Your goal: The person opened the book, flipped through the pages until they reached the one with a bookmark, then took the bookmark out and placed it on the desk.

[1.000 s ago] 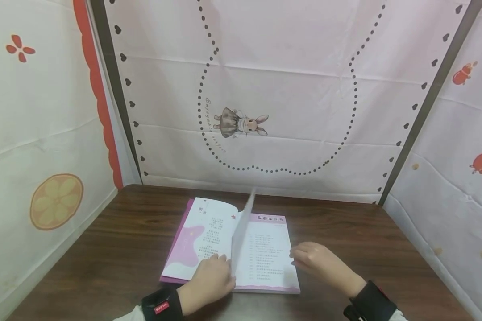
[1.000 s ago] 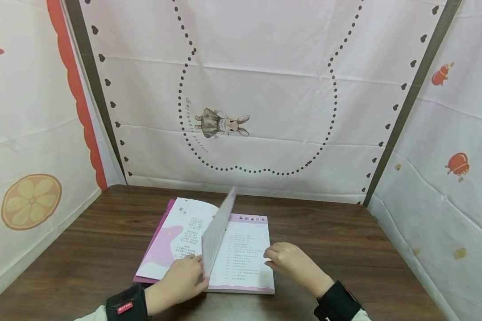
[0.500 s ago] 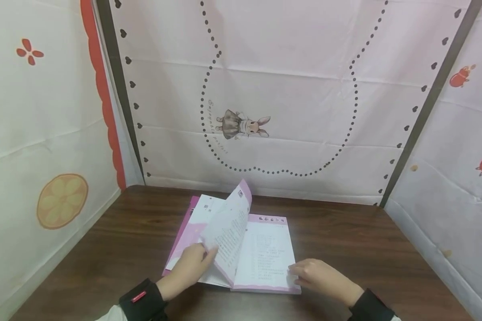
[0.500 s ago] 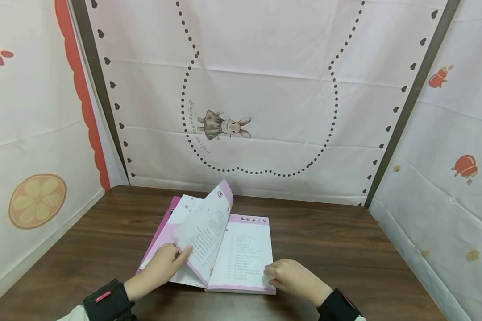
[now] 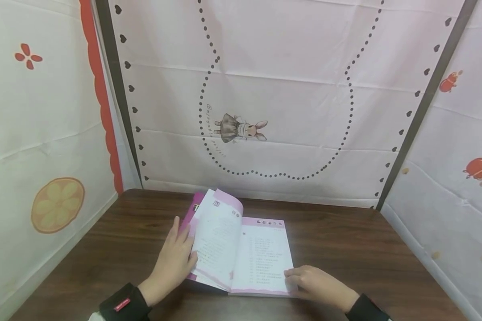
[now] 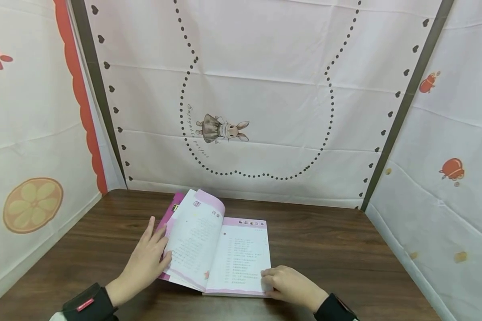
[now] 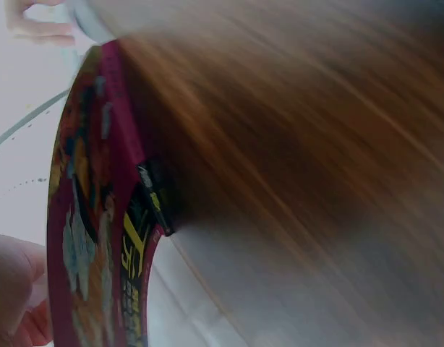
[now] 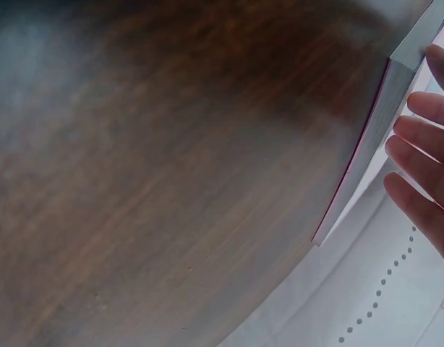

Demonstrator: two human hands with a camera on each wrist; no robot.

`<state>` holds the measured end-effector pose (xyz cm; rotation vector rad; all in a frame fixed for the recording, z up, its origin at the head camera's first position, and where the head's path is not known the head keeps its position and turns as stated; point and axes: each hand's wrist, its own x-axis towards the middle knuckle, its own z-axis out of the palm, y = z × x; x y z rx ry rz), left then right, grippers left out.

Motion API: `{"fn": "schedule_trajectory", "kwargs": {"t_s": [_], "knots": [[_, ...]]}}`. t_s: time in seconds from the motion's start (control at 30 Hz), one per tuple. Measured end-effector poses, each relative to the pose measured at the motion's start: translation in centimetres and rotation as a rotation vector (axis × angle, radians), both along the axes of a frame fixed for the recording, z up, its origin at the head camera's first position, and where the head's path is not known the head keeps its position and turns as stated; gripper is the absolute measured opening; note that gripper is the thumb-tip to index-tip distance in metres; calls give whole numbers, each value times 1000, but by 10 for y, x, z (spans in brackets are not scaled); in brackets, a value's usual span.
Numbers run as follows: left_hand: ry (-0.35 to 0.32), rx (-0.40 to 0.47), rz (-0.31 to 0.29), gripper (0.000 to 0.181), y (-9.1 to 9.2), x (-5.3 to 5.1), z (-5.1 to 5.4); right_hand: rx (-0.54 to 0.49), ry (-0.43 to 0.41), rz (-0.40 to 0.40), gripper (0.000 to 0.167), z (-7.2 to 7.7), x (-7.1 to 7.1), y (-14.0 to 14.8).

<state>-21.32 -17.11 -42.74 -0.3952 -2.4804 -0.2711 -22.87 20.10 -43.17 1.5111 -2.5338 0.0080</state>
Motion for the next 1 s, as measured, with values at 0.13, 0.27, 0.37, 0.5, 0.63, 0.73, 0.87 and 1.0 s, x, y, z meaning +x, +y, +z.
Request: {"fn": "schedule_trajectory", "kwargs": {"t_s": [0.13,0.27,0.37,0.5,0.63,0.73,0.87,1.0], "knots": [[62,-50,-8,29,-3,3,-5,5,-50,-31,25,-1,1,-1],[107,-59,-9,33,-2,3,-11,18,-58,-53,27,-1,0,-1],[93,-82,48,58,1,3,-15,19,-55,-60,27,-2,0,-1],[42,-102,34,88,9,0,-17,16,-64,-75,27,-3,0,0],[3,-185,-142,80,18,-3,-19,9,-69,-69,27,-3,0,0],[-31,-305,-328,80,23,-3,-22,7,-72,-52,27,-4,1,1],[-4,-488,-504,72,29,-1,-24,10,-63,-40,29,-4,1,1],[-29,-560,-528,56,31,4,-19,18,-42,-47,30,-2,0,-1]]}}
